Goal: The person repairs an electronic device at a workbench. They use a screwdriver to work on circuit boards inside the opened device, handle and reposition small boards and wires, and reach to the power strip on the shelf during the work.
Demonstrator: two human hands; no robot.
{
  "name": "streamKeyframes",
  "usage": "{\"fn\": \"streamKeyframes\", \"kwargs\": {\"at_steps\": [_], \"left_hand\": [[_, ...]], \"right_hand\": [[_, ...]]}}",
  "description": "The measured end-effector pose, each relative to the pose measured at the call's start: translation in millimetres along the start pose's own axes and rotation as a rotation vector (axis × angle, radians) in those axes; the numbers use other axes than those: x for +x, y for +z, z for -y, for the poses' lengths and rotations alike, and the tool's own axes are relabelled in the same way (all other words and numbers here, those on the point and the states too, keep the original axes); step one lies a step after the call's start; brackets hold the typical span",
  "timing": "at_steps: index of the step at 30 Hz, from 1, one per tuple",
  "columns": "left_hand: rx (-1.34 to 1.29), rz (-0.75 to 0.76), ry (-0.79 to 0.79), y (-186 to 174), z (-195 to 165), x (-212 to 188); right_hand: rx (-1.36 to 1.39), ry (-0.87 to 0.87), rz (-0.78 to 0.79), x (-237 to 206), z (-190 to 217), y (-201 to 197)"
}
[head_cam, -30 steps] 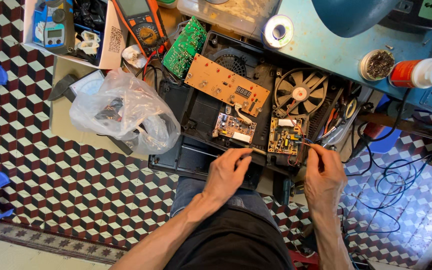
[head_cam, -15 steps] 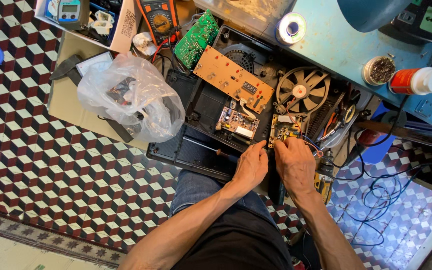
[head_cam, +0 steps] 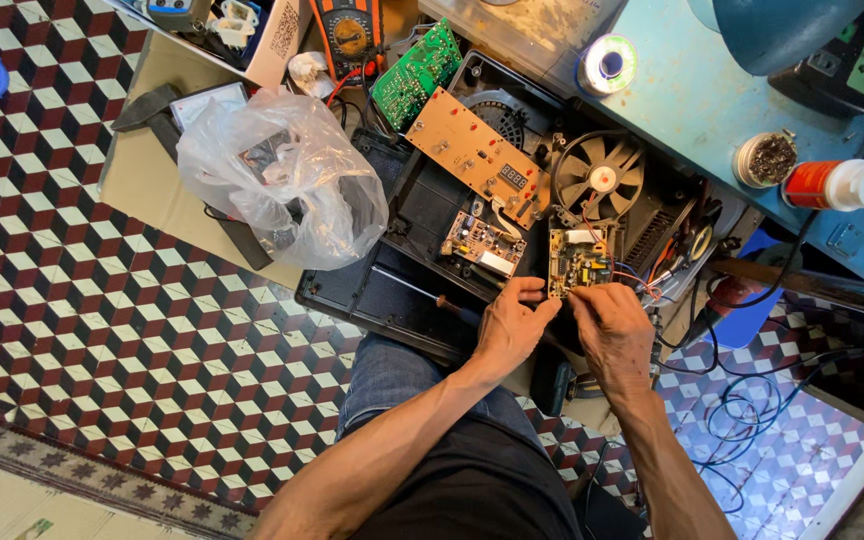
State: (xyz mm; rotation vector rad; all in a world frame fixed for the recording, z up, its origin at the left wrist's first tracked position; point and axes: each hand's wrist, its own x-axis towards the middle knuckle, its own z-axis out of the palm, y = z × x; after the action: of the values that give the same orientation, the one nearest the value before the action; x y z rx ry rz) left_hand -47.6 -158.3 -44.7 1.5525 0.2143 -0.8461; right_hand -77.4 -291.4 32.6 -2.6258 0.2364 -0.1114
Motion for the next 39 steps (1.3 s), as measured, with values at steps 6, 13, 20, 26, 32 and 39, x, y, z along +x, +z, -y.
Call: {"fn": "streamKeyframes", "kwargs": {"at_steps": [6,13,20,26,32,39], "left_hand": [[-0.033,0.078,0.038,7,9,10],[-0.337,0.216,-0.042,4,19,16],[-0.275,0.264,0.027,-4,15,15],[-0.091,0.302,0.090,-9,5,12],[0.049,0.276,0.068,-9,-1,16],[0.003,0.303,0.029,-11,-3,18]], "right_hand": [[0.071,0.018,-0.013,-3,0,-3],[0.027,-0.002,-0.008,-3,2,-3],[-0.112,-0.128,0.056,2,3,-10],[-0.120,-0.146,0.053,-3,2,-15],[-0.102,-0.112,0.031,-6,-4,-7],[-0.085,-0.104,-0.007,-7,-4,-4]]}}
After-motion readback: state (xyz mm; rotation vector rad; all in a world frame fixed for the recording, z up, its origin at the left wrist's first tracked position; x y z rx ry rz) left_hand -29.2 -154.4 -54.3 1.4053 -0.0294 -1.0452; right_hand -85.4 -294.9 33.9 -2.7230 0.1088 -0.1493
